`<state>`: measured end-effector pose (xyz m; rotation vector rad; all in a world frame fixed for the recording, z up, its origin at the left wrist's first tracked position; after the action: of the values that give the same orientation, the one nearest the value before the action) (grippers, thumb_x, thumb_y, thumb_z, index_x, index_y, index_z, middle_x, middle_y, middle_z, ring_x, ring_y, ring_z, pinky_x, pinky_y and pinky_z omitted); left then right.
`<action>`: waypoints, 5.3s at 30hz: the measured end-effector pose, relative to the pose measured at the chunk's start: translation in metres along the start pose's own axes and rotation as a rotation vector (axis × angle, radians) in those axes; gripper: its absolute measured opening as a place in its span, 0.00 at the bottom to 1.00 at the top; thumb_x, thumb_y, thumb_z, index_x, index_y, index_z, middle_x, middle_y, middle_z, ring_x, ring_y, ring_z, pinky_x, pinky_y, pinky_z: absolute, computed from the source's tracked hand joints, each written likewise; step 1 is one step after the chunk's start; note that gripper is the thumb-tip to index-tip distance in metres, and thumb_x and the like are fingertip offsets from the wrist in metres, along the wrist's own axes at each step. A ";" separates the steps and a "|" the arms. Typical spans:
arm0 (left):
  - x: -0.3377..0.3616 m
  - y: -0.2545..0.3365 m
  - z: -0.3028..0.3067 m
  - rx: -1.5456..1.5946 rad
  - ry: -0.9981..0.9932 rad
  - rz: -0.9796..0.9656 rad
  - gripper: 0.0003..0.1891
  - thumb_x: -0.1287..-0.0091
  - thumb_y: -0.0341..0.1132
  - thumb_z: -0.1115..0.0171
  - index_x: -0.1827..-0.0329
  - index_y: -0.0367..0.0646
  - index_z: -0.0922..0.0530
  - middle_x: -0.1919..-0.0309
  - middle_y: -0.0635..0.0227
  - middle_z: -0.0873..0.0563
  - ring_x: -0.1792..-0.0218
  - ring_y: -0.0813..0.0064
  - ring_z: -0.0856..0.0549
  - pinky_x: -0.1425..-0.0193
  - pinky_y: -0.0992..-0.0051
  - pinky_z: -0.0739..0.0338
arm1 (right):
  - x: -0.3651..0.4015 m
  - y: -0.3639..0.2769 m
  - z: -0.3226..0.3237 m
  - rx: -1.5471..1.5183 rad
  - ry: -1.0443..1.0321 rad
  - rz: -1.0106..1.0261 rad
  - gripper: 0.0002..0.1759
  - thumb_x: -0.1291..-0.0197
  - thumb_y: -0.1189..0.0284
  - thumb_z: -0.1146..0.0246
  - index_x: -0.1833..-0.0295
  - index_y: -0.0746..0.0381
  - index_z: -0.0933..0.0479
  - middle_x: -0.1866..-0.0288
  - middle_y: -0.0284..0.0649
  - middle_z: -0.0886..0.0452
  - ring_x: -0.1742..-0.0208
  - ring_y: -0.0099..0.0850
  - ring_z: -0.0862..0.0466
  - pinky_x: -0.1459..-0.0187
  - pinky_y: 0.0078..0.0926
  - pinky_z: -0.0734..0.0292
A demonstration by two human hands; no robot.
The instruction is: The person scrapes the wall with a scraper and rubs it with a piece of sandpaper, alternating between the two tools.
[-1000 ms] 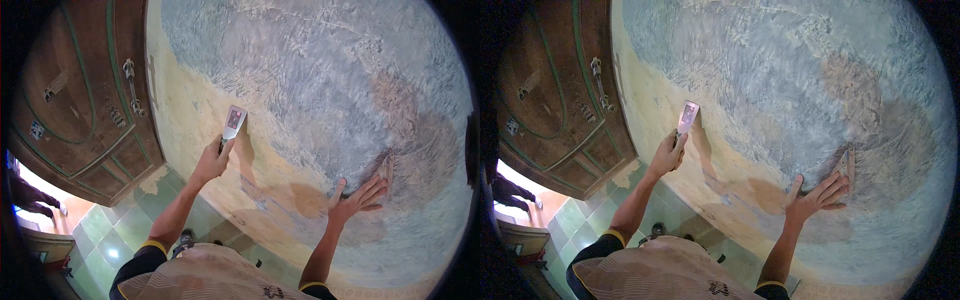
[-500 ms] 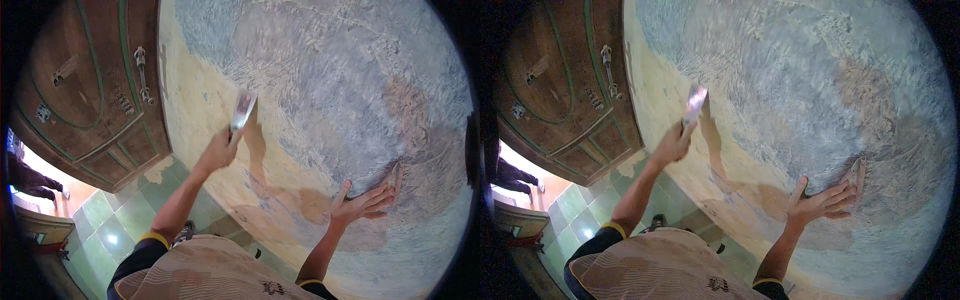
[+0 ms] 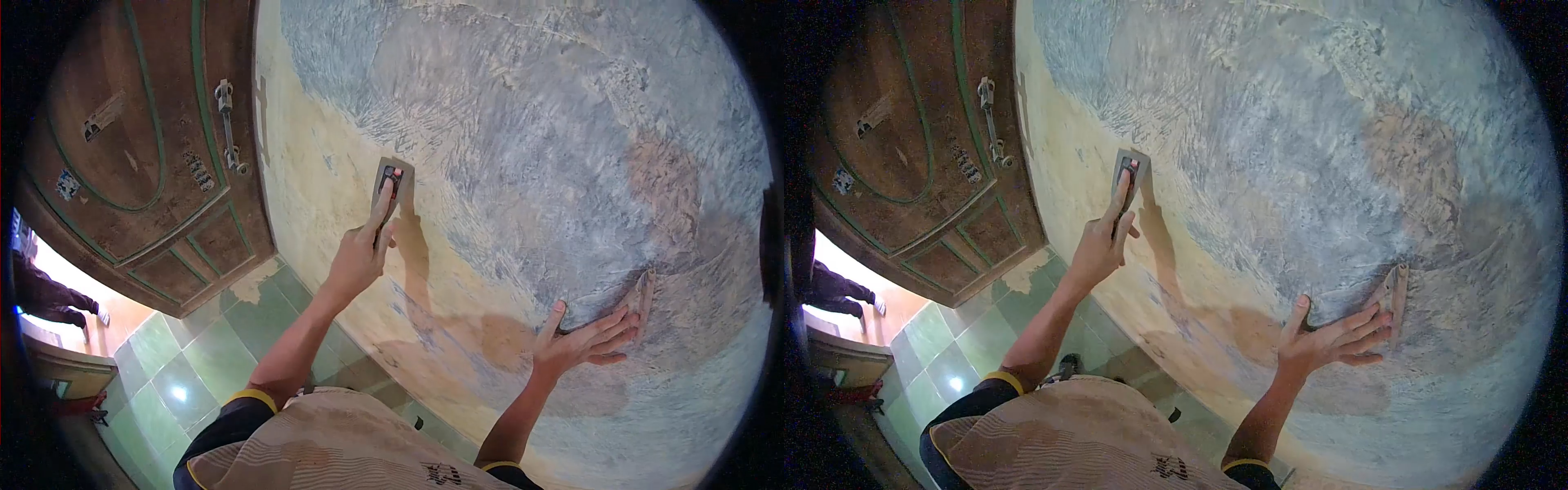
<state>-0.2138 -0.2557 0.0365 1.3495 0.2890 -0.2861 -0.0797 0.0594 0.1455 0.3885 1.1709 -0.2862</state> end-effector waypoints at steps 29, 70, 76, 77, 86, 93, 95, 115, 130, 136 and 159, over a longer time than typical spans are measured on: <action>0.015 -0.012 -0.004 -0.108 0.179 -0.208 0.31 0.22 0.32 0.45 0.18 0.59 0.40 0.75 0.44 0.20 0.77 0.43 0.29 0.69 0.73 0.26 | -0.001 -0.003 -0.001 -0.005 0.002 -0.067 0.61 0.36 0.28 0.50 0.17 0.67 0.54 0.14 0.56 0.60 0.15 0.60 0.64 0.26 0.73 0.77; -0.002 -0.008 0.030 -0.103 -0.048 -0.179 0.28 0.21 0.38 0.44 0.20 0.63 0.36 0.70 0.41 0.25 0.59 0.47 0.40 0.67 0.72 0.26 | -0.005 -0.017 -0.001 -0.090 -0.001 -0.149 0.61 0.36 0.31 0.46 0.15 0.62 0.61 0.13 0.56 0.66 0.15 0.60 0.68 0.26 0.73 0.77; -0.030 0.030 0.047 -0.137 -0.087 -0.163 0.26 0.21 0.37 0.44 0.21 0.58 0.33 0.76 0.42 0.27 0.77 0.46 0.36 0.72 0.67 0.28 | -0.005 -0.022 0.000 -0.057 0.002 -0.146 0.60 0.35 0.32 0.46 0.16 0.65 0.60 0.13 0.56 0.65 0.15 0.61 0.68 0.26 0.73 0.77; -0.028 0.028 0.043 -0.095 -0.070 -0.177 0.25 0.21 0.37 0.44 0.22 0.58 0.33 0.76 0.41 0.27 0.76 0.45 0.36 0.72 0.67 0.29 | -0.005 -0.022 0.000 -0.034 0.023 -0.146 0.59 0.34 0.33 0.47 0.16 0.65 0.60 0.13 0.56 0.64 0.15 0.60 0.67 0.26 0.73 0.76; -0.018 0.002 0.046 -0.159 -0.172 -0.152 0.26 0.20 0.38 0.45 0.21 0.60 0.34 0.77 0.49 0.33 0.77 0.67 0.40 0.72 0.73 0.31 | -0.004 -0.022 -0.001 0.000 0.059 -0.126 0.60 0.34 0.32 0.47 0.16 0.65 0.58 0.13 0.55 0.61 0.15 0.60 0.63 0.25 0.74 0.71; -0.032 0.010 0.061 -0.203 -0.207 -0.216 0.24 0.21 0.39 0.44 0.23 0.60 0.31 0.72 0.38 0.23 0.75 0.41 0.28 0.68 0.61 0.26 | -0.004 -0.026 -0.002 -0.017 0.079 -0.195 0.60 0.36 0.29 0.49 0.15 0.62 0.57 0.14 0.56 0.60 0.15 0.60 0.62 0.25 0.73 0.71; -0.034 0.013 0.064 -0.207 -0.219 -0.234 0.24 0.21 0.39 0.44 0.23 0.59 0.31 0.72 0.38 0.23 0.75 0.41 0.28 0.68 0.61 0.26 | -0.005 -0.026 -0.003 -0.014 0.084 -0.230 0.61 0.37 0.28 0.50 0.16 0.63 0.56 0.14 0.56 0.59 0.15 0.60 0.62 0.25 0.72 0.70; -0.052 0.056 0.039 -0.132 -0.129 -0.239 0.26 0.21 0.36 0.43 0.21 0.55 0.33 0.70 0.43 0.23 0.76 0.74 0.37 0.69 0.76 0.29 | -0.009 -0.028 0.002 -0.019 0.096 -0.215 0.60 0.37 0.31 0.45 0.17 0.64 0.55 0.14 0.55 0.57 0.15 0.60 0.60 0.24 0.72 0.70; -0.058 0.053 0.030 -0.154 -0.065 -0.267 0.31 0.22 0.32 0.45 0.17 0.57 0.41 0.46 0.40 0.15 0.63 0.84 0.25 0.56 0.76 0.24 | -0.010 -0.032 0.005 -0.034 0.109 -0.211 0.59 0.37 0.33 0.42 0.17 0.66 0.51 0.15 0.54 0.53 0.15 0.57 0.59 0.23 0.67 0.72; -0.044 0.057 0.024 -0.088 -0.024 -0.402 0.33 0.22 0.32 0.45 0.16 0.57 0.44 0.64 0.39 0.21 0.77 0.61 0.33 0.68 0.75 0.28 | -0.008 -0.031 0.005 -0.067 0.105 -0.226 0.59 0.37 0.33 0.42 0.17 0.65 0.51 0.15 0.54 0.54 0.15 0.57 0.60 0.24 0.69 0.73; -0.039 0.044 0.003 -0.043 0.021 -0.321 0.32 0.21 0.35 0.46 0.16 0.60 0.46 0.66 0.38 0.19 0.70 0.34 0.23 0.66 0.70 0.24 | -0.009 -0.028 0.006 -0.067 0.064 -0.224 0.59 0.37 0.32 0.42 0.17 0.65 0.53 0.15 0.55 0.55 0.16 0.60 0.61 0.24 0.71 0.73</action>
<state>-0.2343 -0.2483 0.0913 1.2619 0.5280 -0.5313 -0.0896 0.0320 0.1514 0.2085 1.2860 -0.4306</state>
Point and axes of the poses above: each hand's wrist, its own x-axis away from the middle knuckle, its own z-axis out of the back of the hand, y = z × x, the point moved 5 cm from there along -x, towards the middle knuckle
